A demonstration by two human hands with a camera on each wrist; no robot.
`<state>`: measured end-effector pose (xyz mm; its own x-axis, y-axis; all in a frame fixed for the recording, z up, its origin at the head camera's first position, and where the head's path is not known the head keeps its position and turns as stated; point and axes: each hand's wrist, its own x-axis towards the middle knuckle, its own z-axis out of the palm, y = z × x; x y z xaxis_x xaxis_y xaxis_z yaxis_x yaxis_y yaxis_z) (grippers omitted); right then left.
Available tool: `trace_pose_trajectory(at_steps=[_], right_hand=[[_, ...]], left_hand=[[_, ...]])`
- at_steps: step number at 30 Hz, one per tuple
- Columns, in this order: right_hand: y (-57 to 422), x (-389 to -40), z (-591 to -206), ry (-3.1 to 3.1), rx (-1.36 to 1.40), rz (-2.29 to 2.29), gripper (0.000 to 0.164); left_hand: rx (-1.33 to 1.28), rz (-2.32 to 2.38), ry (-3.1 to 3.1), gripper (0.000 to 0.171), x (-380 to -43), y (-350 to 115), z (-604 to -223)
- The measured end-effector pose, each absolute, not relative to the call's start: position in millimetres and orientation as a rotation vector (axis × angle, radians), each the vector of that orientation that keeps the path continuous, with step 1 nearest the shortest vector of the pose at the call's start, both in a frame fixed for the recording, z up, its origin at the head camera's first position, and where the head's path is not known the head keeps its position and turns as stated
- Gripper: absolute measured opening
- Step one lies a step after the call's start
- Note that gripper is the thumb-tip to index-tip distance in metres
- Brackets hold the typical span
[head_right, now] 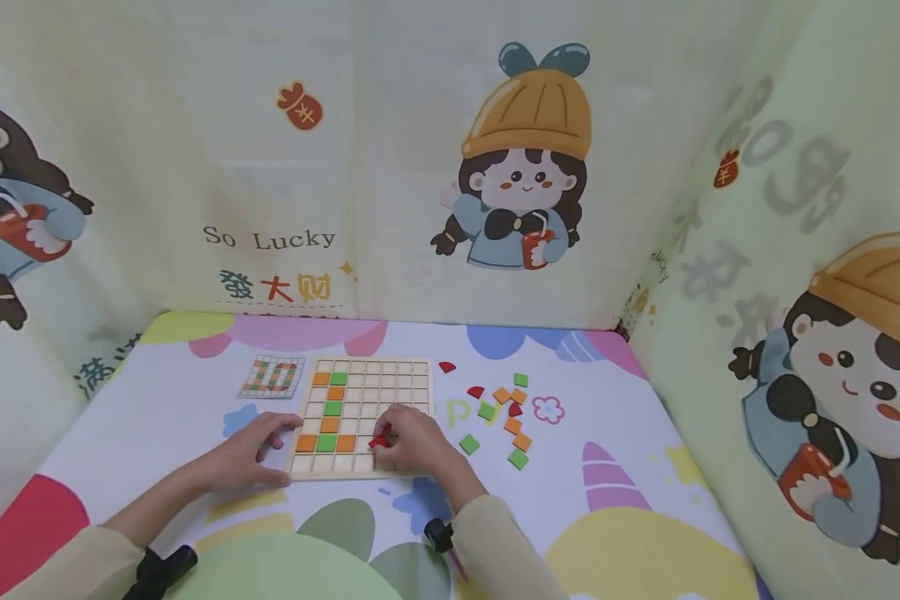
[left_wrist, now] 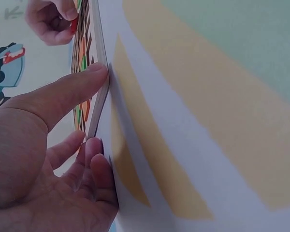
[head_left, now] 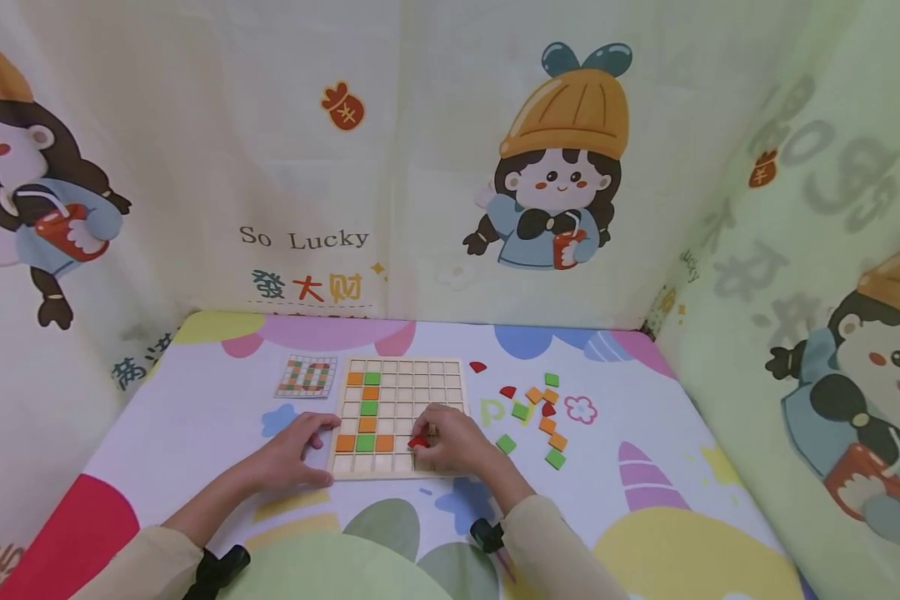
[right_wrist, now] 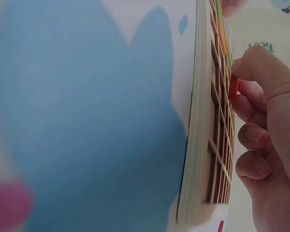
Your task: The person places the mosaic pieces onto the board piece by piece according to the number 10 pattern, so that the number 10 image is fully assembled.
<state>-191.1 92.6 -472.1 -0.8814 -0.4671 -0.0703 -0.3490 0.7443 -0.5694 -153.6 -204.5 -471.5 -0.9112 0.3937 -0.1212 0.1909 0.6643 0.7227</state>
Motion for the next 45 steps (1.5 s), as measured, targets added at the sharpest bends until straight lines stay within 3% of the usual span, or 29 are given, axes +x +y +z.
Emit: trace_pose_trajectory(at_steps=[16, 21, 31, 45], right_hand=[[77.0, -199.6, -475.0, 2.806, -0.712, -0.724, 0.023], [83.6, -197.2, -467.8, 2.765, -0.738, -0.791, 0.018], [92.7, -197.9, -470.2, 2.645, -0.904, -0.789, 0.030], [84.1, -194.6, -470.8, 2.680, -0.850, -0.775, 0.018]], left_hand=[[0.410, 1.037, 2.639, 0.081, -155.1, -202.4, -473.8], [0.406, 1.024, 2.642, 0.081, -155.4, -201.0, -472.9], [0.399, 1.032, 2.635, 0.082, -153.8, -202.0, -472.7], [0.417, 1.051, 2.619, 0.081, -152.5, -202.9, -469.6]])
